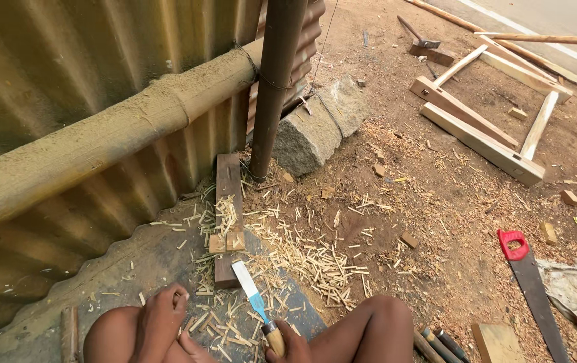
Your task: The person sits cross-legged on the ground and uses a chisel and a wooden mallet to carve a small rectangular piece of wood. They repeatedly position the chisel and strike it with the mallet to remove wood shavings, occasionally adjusting the wood's position.
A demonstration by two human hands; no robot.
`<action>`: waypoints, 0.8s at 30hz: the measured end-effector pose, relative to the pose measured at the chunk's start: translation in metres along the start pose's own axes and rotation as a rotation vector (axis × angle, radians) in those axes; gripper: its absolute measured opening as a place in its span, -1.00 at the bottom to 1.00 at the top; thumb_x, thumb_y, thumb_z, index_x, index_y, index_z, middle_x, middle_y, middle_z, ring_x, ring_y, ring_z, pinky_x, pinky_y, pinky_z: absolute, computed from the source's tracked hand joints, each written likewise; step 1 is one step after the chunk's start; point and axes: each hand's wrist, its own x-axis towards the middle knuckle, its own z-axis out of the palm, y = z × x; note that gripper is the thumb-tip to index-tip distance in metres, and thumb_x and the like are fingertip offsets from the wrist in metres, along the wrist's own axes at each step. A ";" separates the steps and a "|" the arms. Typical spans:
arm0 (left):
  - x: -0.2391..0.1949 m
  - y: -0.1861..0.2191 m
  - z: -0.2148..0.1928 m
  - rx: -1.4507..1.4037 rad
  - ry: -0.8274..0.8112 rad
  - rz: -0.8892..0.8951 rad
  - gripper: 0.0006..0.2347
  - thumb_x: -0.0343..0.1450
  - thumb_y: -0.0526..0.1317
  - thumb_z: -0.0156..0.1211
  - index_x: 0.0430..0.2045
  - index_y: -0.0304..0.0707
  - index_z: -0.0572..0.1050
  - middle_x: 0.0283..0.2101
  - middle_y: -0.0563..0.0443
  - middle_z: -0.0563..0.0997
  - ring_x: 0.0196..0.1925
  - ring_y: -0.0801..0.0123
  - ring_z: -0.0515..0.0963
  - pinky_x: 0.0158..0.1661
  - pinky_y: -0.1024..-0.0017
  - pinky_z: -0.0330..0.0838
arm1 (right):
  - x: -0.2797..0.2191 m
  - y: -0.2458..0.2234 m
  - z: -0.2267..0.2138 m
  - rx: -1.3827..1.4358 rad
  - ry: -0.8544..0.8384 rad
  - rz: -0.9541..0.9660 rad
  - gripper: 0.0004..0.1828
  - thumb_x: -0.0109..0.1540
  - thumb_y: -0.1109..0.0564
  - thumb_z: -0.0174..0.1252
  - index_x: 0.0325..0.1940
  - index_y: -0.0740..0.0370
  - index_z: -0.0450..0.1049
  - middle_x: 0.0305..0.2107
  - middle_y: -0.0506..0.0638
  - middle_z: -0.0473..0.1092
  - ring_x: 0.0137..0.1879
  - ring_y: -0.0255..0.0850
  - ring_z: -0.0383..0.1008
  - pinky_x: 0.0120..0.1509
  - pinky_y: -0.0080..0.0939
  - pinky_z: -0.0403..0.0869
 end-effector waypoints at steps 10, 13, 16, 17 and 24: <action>0.002 -0.005 0.035 0.383 -0.212 0.066 -0.80 0.35 -0.08 0.23 -0.24 -0.12 0.57 -0.14 -0.14 0.66 -0.06 -0.05 0.66 -0.04 0.08 0.53 | -0.007 -0.010 -0.019 0.208 -0.182 0.134 -0.46 0.09 0.13 0.39 0.11 0.42 0.55 -0.35 0.04 0.54 -0.16 -0.29 0.57 -0.05 -0.30 0.50; -0.010 -0.014 0.030 0.411 -0.230 0.053 -0.80 0.36 -0.09 0.22 -0.22 -0.09 0.58 -0.16 -0.17 0.67 -0.06 -0.06 0.67 -0.05 0.09 0.55 | -0.034 -0.032 -0.017 0.278 -0.068 0.486 -0.44 0.11 0.11 0.39 0.16 0.27 0.44 -0.40 0.02 0.56 -0.29 -0.27 0.60 -0.16 -0.28 0.54; -0.015 -0.015 0.027 0.377 -0.164 0.007 -0.79 0.34 -0.08 0.24 -0.23 -0.08 0.59 -0.16 -0.18 0.67 -0.06 -0.09 0.66 -0.06 0.05 0.53 | -0.051 -0.068 -0.026 0.474 -0.205 0.545 -0.55 0.16 0.17 0.31 0.11 0.29 0.45 -0.52 0.05 0.48 -0.46 -0.20 0.55 -0.34 -0.23 0.50; -0.021 -0.018 0.024 0.365 -0.133 -0.018 -0.79 0.33 -0.08 0.26 -0.24 -0.07 0.60 -0.16 -0.20 0.67 -0.06 -0.13 0.65 -0.06 0.02 0.52 | -0.056 -0.082 -0.031 0.449 -0.234 0.559 -0.60 0.17 0.17 0.30 0.07 0.31 0.45 -0.55 0.06 0.47 -0.52 -0.20 0.52 -0.41 -0.23 0.47; -0.036 -0.060 0.027 0.353 0.016 -0.062 -0.90 0.35 -0.33 0.12 -0.39 -0.31 0.59 -0.30 -0.39 0.65 -0.19 -0.26 0.66 -0.18 -0.06 0.54 | -0.080 -0.140 -0.035 0.311 -0.199 0.523 -0.76 0.20 0.16 0.26 -0.14 0.36 0.45 -0.67 0.05 0.43 -0.71 -0.24 0.37 -0.64 -0.24 0.36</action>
